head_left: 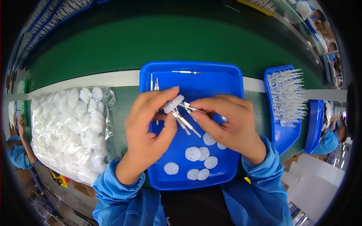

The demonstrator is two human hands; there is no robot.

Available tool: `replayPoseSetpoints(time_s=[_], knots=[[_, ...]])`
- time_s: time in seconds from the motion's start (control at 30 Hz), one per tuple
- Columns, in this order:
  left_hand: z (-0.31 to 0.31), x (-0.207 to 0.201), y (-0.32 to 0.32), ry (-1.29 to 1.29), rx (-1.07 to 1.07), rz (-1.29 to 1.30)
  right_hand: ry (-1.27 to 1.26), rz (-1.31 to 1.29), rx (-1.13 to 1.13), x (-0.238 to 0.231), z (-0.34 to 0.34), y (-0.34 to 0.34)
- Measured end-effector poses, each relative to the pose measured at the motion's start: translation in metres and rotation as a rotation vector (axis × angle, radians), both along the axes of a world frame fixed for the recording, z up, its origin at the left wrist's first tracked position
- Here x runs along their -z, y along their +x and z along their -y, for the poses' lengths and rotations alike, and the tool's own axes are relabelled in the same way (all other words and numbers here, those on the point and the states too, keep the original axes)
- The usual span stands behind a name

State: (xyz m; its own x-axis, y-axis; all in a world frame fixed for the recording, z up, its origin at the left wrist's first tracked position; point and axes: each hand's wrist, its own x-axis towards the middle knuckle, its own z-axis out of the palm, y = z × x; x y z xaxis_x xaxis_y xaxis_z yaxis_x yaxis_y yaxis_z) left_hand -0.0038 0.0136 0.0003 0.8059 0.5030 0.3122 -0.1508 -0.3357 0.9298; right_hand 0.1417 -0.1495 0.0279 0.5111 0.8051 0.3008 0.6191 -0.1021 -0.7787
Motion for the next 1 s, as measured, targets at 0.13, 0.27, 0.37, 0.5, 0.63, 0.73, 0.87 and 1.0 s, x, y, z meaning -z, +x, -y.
replayPoseSetpoints(time_s=[0.13, 0.27, 0.37, 0.5, 0.63, 0.73, 0.87, 1.0], knots=[[0.002, 0.001, 0.0, 0.034, -0.045, 0.015, -0.023, -0.054, 0.034, 0.001, -0.002, -0.004], [0.001, 0.003, 0.001, 0.099, -0.039, 0.032, 0.005, -0.078, 0.099, 0.006, -0.004, -0.009], [0.001, 0.005, 0.002, 0.14, -0.045, 0.043, 0.008, -0.058, 0.125, 0.005, -0.006, -0.009], [-0.001, 0.003, 0.001, 0.28, -0.044, 0.03, 0.041, -0.07, 0.123, 0.005, -0.007, -0.007], [-0.003, -0.005, 0.003, 0.531, -0.048, 0.02, 0.054, 0.083, 0.166, 0.01, -0.006, -0.007], [-0.001, -0.007, 0.001, 0.548, -0.039, -0.014, 0.003, 0.39, 0.15, 0.01, -0.003, -0.003], [0.004, -0.012, -0.001, 0.473, -0.046, -0.118, 0.061, 0.574, 0.121, 0.012, -0.004, -0.001], [0.003, -0.012, 0.001, 0.456, -0.05, -0.117, 0.083, 0.651, 0.068, 0.014, -0.004, 0.003]])
